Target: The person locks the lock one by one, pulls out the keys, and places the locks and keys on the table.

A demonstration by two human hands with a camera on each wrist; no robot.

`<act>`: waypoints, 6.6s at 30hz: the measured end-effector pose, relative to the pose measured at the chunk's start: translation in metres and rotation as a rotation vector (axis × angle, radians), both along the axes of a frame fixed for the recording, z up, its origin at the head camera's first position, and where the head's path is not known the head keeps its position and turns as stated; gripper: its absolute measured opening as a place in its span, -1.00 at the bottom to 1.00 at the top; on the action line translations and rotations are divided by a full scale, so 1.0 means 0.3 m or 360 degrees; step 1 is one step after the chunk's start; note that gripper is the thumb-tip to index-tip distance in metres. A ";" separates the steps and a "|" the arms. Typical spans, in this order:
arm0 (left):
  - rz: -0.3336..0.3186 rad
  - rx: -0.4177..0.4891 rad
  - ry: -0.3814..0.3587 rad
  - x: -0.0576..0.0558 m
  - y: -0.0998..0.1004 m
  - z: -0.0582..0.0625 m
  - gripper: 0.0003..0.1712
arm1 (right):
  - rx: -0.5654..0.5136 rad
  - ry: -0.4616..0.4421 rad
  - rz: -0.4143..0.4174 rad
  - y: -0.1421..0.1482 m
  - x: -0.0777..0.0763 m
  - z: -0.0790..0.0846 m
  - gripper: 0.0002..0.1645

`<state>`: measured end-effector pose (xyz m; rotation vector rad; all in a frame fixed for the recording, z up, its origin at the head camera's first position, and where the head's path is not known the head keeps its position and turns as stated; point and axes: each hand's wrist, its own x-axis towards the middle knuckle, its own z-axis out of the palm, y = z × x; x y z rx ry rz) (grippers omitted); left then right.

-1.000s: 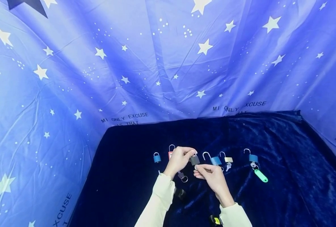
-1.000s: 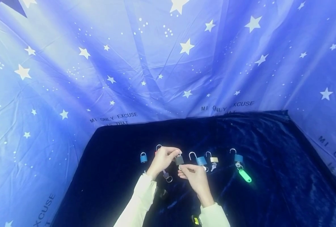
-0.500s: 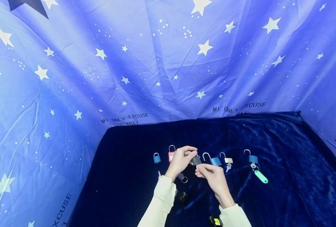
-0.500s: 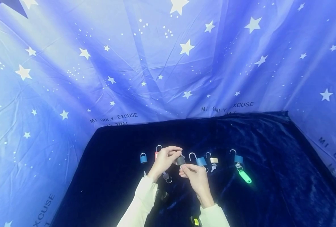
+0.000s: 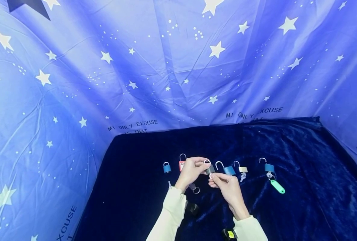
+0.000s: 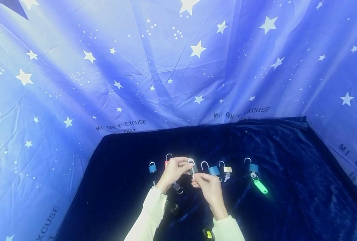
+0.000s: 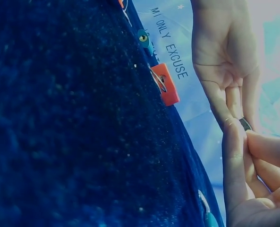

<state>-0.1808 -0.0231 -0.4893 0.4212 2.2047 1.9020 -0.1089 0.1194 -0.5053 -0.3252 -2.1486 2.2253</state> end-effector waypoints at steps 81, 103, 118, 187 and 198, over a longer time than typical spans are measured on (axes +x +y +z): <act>0.0132 -0.0284 0.0125 -0.028 0.018 -0.034 -0.71 | 0.0338 -0.0167 0.0083 0.037 -0.007 -0.041 -0.84; 0.0124 -0.0429 0.0185 -0.035 0.033 -0.062 -0.60 | 0.0410 -0.0100 0.0092 0.037 -0.012 -0.052 -0.86; 0.0284 -0.0773 0.0452 -0.015 0.051 -0.057 -0.55 | 0.0535 -0.0139 0.0082 0.036 -0.012 -0.042 -0.77; 0.0391 -0.0830 0.0590 0.000 0.070 -0.021 -0.66 | 0.0973 0.0128 0.0013 0.126 0.010 0.028 -0.78; 0.0265 -0.0672 0.0512 0.014 0.101 -0.023 -0.71 | 0.1107 0.0234 -0.0106 0.174 0.003 0.012 -0.70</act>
